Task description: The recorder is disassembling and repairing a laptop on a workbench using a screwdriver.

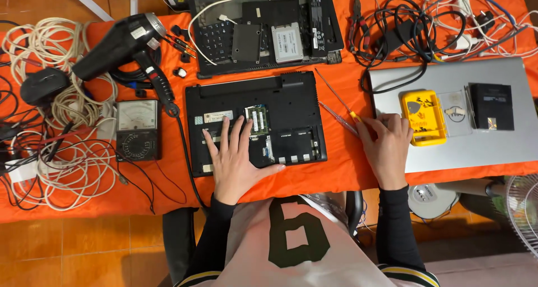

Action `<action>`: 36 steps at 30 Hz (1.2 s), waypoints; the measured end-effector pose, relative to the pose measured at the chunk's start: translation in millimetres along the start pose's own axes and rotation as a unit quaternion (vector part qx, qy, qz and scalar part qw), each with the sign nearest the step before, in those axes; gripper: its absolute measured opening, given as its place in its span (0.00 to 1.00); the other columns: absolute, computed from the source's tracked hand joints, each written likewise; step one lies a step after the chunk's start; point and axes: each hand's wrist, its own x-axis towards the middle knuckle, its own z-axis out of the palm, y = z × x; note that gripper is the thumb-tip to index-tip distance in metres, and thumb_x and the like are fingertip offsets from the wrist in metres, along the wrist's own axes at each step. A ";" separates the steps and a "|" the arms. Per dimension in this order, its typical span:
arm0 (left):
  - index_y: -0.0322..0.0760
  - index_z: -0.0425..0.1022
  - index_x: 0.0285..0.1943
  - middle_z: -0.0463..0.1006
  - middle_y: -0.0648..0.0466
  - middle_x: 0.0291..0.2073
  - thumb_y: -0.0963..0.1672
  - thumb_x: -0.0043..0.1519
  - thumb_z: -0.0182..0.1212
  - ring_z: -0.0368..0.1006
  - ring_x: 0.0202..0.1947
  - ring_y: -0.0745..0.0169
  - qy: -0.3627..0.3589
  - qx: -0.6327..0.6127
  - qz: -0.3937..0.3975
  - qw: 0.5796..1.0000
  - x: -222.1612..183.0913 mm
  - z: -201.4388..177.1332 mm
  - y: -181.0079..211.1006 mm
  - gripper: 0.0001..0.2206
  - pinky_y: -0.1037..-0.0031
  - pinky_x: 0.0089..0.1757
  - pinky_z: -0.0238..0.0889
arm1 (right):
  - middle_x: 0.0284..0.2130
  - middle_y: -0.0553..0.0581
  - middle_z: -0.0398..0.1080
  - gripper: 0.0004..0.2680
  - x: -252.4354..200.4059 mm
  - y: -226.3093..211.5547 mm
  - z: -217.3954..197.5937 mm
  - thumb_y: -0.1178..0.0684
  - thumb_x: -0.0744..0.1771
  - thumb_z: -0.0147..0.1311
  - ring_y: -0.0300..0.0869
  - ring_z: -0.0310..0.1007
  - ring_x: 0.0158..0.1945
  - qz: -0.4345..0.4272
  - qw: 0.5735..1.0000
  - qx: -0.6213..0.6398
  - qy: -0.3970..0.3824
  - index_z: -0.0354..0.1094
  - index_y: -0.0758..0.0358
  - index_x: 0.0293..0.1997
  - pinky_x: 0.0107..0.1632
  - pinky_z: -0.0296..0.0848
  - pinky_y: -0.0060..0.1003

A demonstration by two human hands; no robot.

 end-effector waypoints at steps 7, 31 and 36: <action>0.29 0.63 0.71 0.64 0.44 0.70 0.68 0.45 0.66 0.47 0.76 0.42 0.005 -0.017 0.001 1.000 -1.6 4.4 -7.1 0.54 0.35 0.68 0.22 | 0.44 0.55 0.66 0.08 7.9 2.8 -3.6 0.49 0.66 0.66 0.49 0.64 0.51 -0.008 1.000 -0.006 -0.011 0.79 0.59 0.46 0.55 0.58 0.45; 0.27 0.63 0.73 0.65 0.42 0.70 0.68 0.48 0.66 0.49 0.76 0.38 0.008 0.028 -0.034 0.999 -17.1 18.0 5.0 0.54 0.31 0.68 0.27 | 0.40 0.59 0.68 0.11 92.9 -36.8 9.4 0.45 0.78 0.46 0.38 0.67 0.33 -0.055 0.813 0.577 0.051 0.55 0.61 0.59 0.36 0.64 0.29; 0.31 0.63 0.74 0.62 0.44 0.73 0.70 0.51 0.66 0.45 0.77 0.41 0.038 0.050 -0.014 0.998 -14.8 27.4 10.5 0.53 0.23 0.65 0.28 | 0.30 0.61 0.68 0.12 81.3 -21.4 21.0 0.43 0.78 0.45 0.39 0.61 0.25 -0.057 0.823 0.561 0.074 0.56 0.58 0.65 0.30 0.57 0.29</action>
